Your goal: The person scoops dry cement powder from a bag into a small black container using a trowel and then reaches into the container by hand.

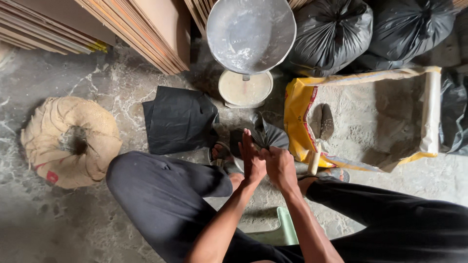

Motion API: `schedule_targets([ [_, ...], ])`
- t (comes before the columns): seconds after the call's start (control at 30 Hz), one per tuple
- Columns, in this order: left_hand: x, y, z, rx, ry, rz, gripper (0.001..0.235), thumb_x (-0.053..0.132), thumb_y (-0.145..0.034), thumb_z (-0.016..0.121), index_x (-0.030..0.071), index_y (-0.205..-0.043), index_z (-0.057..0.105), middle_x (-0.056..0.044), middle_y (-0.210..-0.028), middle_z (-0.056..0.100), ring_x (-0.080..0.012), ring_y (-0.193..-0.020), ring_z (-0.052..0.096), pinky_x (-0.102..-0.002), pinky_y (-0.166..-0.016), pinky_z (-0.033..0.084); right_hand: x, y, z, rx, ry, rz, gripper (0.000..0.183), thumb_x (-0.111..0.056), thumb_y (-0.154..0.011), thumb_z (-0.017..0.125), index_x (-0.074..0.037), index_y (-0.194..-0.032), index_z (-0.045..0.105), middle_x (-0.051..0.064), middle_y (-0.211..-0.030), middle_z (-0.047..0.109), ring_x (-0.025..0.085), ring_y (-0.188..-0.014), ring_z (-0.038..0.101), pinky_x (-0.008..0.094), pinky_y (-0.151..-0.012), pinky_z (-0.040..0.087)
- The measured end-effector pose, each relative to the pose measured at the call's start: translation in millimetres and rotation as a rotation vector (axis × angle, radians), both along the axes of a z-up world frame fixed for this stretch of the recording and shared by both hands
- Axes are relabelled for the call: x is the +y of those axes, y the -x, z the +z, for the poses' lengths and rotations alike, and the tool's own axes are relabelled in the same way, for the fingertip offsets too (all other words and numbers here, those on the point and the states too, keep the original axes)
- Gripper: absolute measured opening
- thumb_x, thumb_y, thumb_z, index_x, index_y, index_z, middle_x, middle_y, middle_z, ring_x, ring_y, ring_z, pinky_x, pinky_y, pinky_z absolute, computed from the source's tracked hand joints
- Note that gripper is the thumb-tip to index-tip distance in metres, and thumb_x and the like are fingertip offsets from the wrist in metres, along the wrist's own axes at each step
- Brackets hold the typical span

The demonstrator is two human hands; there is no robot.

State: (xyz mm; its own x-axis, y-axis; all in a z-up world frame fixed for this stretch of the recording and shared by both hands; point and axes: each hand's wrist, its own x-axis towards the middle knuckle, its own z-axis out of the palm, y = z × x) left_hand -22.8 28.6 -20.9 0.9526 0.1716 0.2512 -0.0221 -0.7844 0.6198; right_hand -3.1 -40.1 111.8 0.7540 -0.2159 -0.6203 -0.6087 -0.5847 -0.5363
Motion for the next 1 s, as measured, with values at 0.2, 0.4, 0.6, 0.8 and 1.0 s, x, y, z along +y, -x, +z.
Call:
schedule_targets([
  [0.2, -9, -8, 100, -0.242, 0.097, 0.028, 0.053, 0.018, -0.09, 0.038, -0.008, -0.135, 0.027, -0.024, -0.14, 0.03, -0.0377, -0.13, 0.031, -0.05, -0.105, 0.021, -4, -2, 94, -0.234, -0.029, 0.149, 0.023, -0.032, -0.08, 0.056, -0.014, -0.069, 0.066, 0.016, -0.063, 0.06, 0.036, -0.072, 0.06, 0.043, -0.062, 0.044],
  [0.4, -6, -54, 196, -0.36, 0.148, -0.026, 0.077, 0.026, -0.076, 0.06, -0.009, -0.135, 0.025, -0.028, -0.139, 0.03, -0.0438, -0.13, 0.03, -0.057, -0.105, 0.019, 6, -36, 215, -0.531, -0.075, 0.153, 0.028, -0.013, -0.085, 0.052, -0.013, -0.059, 0.063, 0.0, -0.039, 0.043, 0.014, -0.039, 0.044, 0.024, -0.047, 0.039],
  [0.6, 4, -128, 237, -0.52, 0.048, -0.07, 0.085, 0.029, -0.074, 0.061, -0.007, -0.139, 0.02, -0.026, -0.143, 0.027, -0.0418, -0.132, 0.032, -0.063, -0.099, 0.032, 15, -79, 273, -0.745, -0.107, 0.217, 0.022, -0.012, -0.083, 0.051, -0.014, -0.065, 0.063, -0.001, -0.053, 0.045, 0.01, -0.052, 0.043, 0.028, -0.053, 0.037],
  [0.8, 18, -210, 236, -0.407, 0.017, -0.143, 0.086, 0.047, -0.091, 0.051, 0.003, -0.144, 0.0, -0.015, -0.152, 0.005, -0.0316, -0.144, 0.017, -0.059, -0.115, 0.025, 19, -149, 272, -0.998, 0.056, 0.352, 0.027, -0.007, -0.086, 0.06, -0.007, -0.06, 0.062, -0.001, -0.045, 0.042, 0.005, -0.047, 0.034, 0.026, -0.045, 0.028],
  [1.0, 28, -275, 211, -0.356, -0.102, -0.144, 0.105, 0.056, -0.087, 0.061, 0.005, -0.145, -0.011, -0.007, -0.154, -0.004, -0.026, -0.145, 0.012, -0.054, -0.114, 0.03, 20, -219, 233, -1.077, 0.072, 0.384, 0.027, -0.003, -0.084, 0.059, -0.007, -0.057, 0.059, 0.0, -0.05, 0.054, 0.004, -0.053, 0.05, 0.025, -0.048, 0.038],
])
